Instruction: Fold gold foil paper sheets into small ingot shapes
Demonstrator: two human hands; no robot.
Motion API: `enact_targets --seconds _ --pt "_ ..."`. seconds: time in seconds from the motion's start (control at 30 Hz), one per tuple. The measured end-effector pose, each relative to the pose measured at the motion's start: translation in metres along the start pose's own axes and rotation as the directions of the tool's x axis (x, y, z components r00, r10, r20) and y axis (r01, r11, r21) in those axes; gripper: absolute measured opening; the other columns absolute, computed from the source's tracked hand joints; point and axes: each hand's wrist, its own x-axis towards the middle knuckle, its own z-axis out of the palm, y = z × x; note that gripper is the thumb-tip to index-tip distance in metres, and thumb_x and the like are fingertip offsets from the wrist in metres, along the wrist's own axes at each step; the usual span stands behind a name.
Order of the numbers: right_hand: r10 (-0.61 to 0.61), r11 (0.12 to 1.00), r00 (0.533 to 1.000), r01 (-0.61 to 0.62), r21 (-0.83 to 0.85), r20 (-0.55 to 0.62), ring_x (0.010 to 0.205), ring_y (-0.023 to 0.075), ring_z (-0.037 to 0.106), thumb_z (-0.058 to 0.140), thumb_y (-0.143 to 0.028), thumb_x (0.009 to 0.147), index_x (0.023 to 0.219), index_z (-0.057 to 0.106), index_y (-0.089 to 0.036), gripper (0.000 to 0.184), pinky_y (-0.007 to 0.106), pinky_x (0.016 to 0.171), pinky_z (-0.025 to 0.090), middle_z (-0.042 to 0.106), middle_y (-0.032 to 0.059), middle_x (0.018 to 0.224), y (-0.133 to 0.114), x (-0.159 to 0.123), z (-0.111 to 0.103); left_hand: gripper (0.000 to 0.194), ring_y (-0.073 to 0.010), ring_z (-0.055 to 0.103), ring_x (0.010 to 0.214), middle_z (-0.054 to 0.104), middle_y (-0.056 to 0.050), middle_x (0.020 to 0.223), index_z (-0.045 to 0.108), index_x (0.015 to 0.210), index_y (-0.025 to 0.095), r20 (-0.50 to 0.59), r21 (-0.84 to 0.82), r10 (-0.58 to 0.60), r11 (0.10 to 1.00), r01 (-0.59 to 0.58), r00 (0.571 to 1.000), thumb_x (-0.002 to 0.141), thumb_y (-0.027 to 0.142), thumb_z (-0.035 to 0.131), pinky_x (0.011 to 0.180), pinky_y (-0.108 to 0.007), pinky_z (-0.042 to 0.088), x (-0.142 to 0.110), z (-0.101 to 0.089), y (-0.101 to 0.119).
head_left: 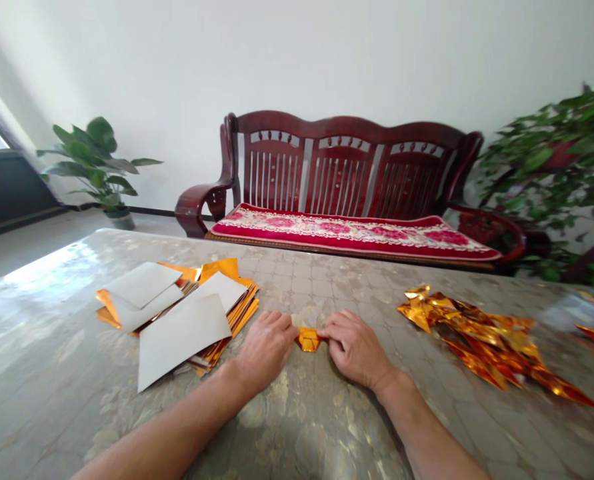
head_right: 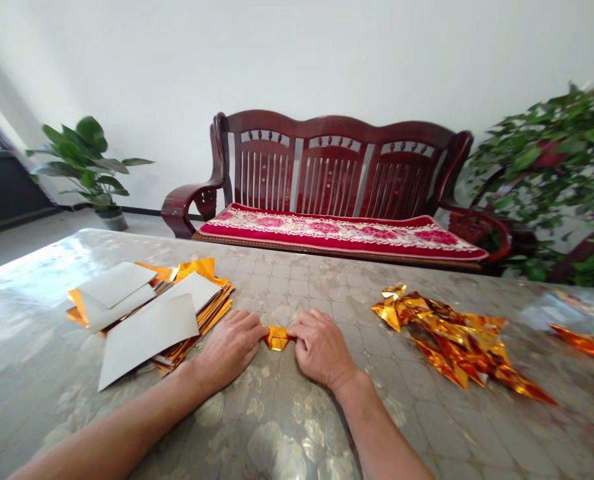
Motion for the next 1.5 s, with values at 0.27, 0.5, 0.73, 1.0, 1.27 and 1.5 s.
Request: enact_targets --seconds 0.27,0.5,0.73,1.0,1.27,1.5 --pt "0.134 0.991 0.991 -0.134 -0.015 0.009 0.083 0.0178 0.055 0.055 -0.015 0.090 0.082 0.069 -0.022 0.018 0.030 0.075 0.041 0.067 0.0015 0.083 -0.003 0.009 0.000 0.017 -0.0193 0.059 0.084 0.065 -0.003 0.083 0.065 0.080 0.021 0.010 -0.131 -0.203 0.971 0.203 0.979 0.093 0.028 0.057 0.075 -0.031 0.038 0.012 0.001 0.000" --pt "0.145 0.989 0.989 -0.144 -0.011 0.029 0.088 0.0185 0.055 0.059 -0.019 0.090 0.088 0.064 -0.023 0.007 0.030 0.077 0.040 0.064 0.0009 0.087 0.004 0.008 0.002 0.016 -0.0211 0.062 0.088 0.065 -0.003 0.093 0.064 0.098 0.022 0.095 -0.208 -0.320 0.919 0.333 0.943 0.086 0.032 0.066 0.076 -0.030 0.041 0.016 0.000 -0.007" --pt "0.171 0.985 0.983 -0.172 0.012 0.058 0.088 0.0172 0.054 0.060 -0.016 0.088 0.081 0.060 -0.022 0.009 0.028 0.076 0.040 0.058 0.0007 0.087 0.006 0.009 0.001 0.015 -0.0230 0.058 0.094 0.062 -0.006 0.096 0.065 0.089 0.020 0.115 -0.161 -0.297 0.936 0.313 0.948 0.085 0.035 0.067 0.081 -0.032 0.042 0.015 -0.003 -0.009" --pt "0.115 0.992 0.991 -0.118 0.051 0.068 0.085 0.0169 0.053 0.058 -0.012 0.087 0.080 0.055 -0.021 0.012 0.029 0.075 0.040 0.059 -0.0003 0.085 0.004 0.006 -0.001 0.009 -0.0211 0.061 0.086 0.066 -0.003 0.084 0.061 0.081 0.019 0.171 -0.224 -0.251 0.932 0.286 0.953 0.084 0.027 0.066 0.073 -0.029 0.039 0.013 -0.009 -0.004" --pt "0.201 0.953 0.980 -0.195 0.232 -0.003 0.083 0.0169 0.061 0.055 -0.015 0.088 0.095 0.064 -0.023 0.014 0.029 0.075 0.045 0.067 0.0004 0.086 0.002 0.005 -0.001 0.005 -0.0163 0.061 0.077 0.066 0.001 0.079 0.059 0.084 0.021 0.107 -0.423 -0.215 0.874 0.240 0.971 0.085 0.016 0.057 0.065 -0.025 0.038 0.010 -0.010 -0.005" --pt "0.040 0.975 0.999 -0.036 0.218 -0.017 0.085 0.0171 0.062 0.058 -0.014 0.088 0.091 0.071 -0.025 0.017 0.029 0.077 0.047 0.069 0.0013 0.084 -0.003 0.008 -0.010 0.026 -0.0175 0.061 0.092 0.066 -0.002 0.095 0.063 0.111 0.024 -0.035 -0.409 -0.128 0.907 0.103 0.991 0.088 0.015 0.055 0.081 -0.026 0.043 0.006 -0.007 -0.011"
